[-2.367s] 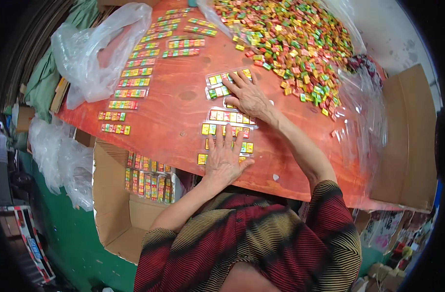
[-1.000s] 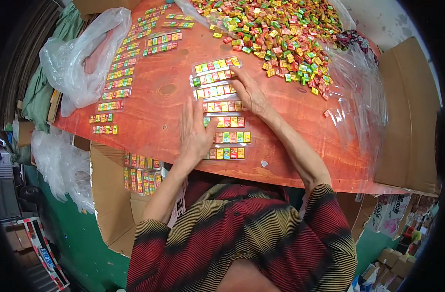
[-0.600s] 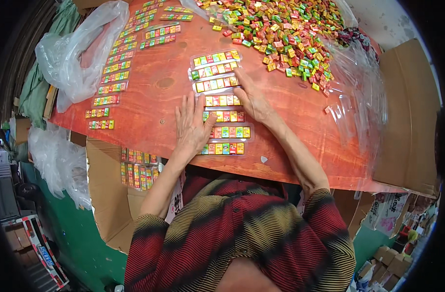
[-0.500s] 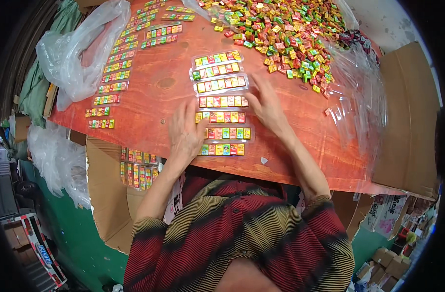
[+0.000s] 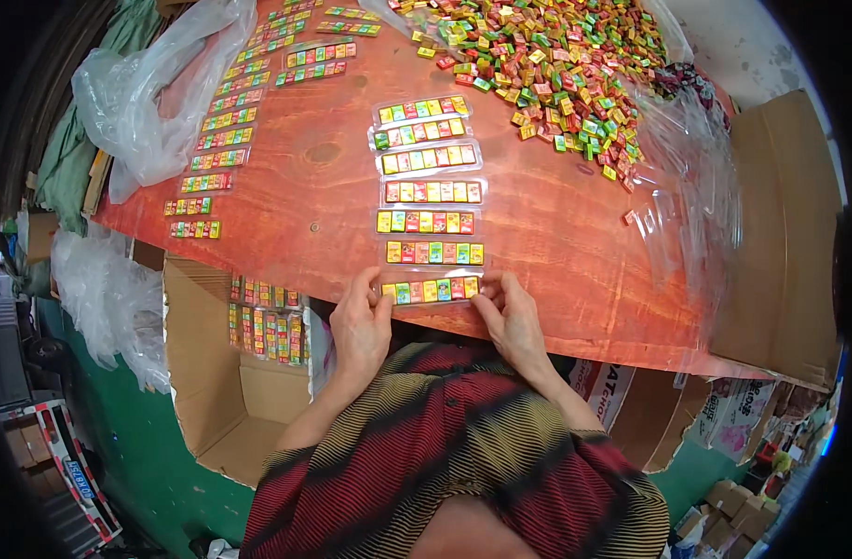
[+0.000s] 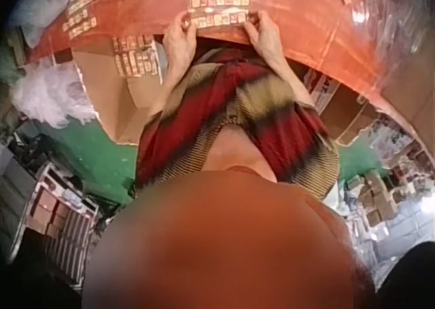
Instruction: The recorder is packing small rectangular items into clear plastic containers and then placing those containers into a larger cardboard shipping box.
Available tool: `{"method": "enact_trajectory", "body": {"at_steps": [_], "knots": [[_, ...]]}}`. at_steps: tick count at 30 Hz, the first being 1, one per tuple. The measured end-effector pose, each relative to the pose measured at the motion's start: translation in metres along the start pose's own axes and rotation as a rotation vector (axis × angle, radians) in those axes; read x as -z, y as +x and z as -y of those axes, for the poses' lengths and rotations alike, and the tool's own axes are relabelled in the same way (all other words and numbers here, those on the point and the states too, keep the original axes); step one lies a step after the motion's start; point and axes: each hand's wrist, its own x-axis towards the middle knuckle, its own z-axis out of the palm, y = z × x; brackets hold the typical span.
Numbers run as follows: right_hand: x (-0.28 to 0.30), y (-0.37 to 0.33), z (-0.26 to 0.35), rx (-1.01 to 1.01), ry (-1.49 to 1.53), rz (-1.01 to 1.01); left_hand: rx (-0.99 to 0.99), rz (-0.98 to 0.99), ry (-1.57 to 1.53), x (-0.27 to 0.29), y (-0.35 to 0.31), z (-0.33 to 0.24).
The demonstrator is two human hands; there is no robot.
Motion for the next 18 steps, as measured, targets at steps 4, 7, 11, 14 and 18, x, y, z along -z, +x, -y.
{"method": "enact_trajectory", "body": {"at_steps": [4,7,11,14,18], "knots": [[0.003,-0.004,0.001,-0.122,0.282,0.093,0.177,0.042,-0.176,0.007,-0.005,-0.002],[0.011,0.01,0.007,-0.087,0.263,0.044,0.167,0.025,-0.259,0.007,0.009,-0.006],[0.011,0.036,0.007,-0.077,0.005,0.001,-0.012,0.014,-0.145,-0.01,0.038,0.001],[0.004,0.039,-0.007,0.119,-0.177,-0.126,-0.112,-0.067,0.056,-0.012,0.041,-0.006],[-0.001,0.038,-0.006,0.118,-0.136,-0.06,-0.108,-0.043,0.084,-0.01,0.038,-0.01]]}}
